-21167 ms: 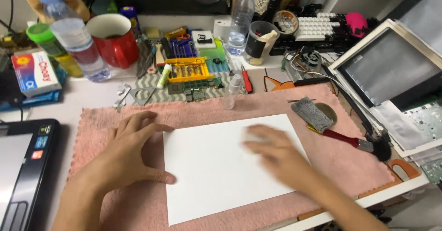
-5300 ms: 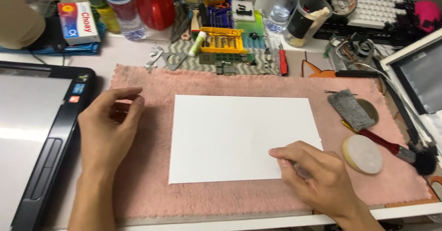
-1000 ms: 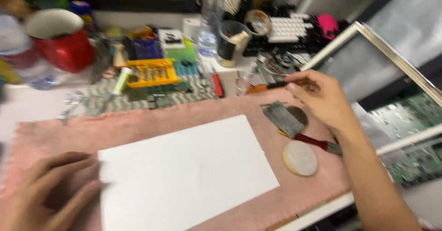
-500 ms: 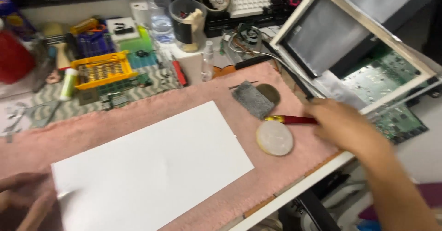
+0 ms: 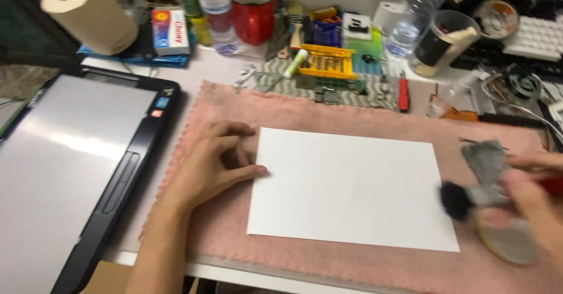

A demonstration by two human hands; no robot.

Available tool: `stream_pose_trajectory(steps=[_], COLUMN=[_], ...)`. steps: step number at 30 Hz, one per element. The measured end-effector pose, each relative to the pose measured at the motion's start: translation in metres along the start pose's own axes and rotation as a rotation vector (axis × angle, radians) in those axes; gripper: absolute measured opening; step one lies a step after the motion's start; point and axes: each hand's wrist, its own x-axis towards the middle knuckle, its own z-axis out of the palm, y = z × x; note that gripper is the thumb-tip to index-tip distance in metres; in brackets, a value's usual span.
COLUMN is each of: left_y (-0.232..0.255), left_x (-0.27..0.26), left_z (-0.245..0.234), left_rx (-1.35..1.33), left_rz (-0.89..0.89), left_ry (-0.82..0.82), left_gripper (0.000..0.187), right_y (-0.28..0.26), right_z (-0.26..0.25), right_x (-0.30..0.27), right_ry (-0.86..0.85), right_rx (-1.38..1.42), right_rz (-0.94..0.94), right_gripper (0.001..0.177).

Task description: The person cleans a white sheet of paper on a pink towel using a steel wool pad, a round sponge, and a brush. They rub the surface with each tool in sequence, then spray the paper with a liquid and continue brushing.

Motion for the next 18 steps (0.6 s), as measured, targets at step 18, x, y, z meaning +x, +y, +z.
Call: stream_pose_trajectory(steps=[18], left_y=[-0.02], left_x=[0.0], left_z=[0.009], left_rx=[-0.063], left_rz=[-0.006], left_ry=[0.09], left_gripper=[0.081], right_y=[-0.204], right_z=[0.26], right_x=[0.035], right_ry=[-0.289], right_rx=[0.095], right_rz=[-0.43], right_gripper=[0.045])
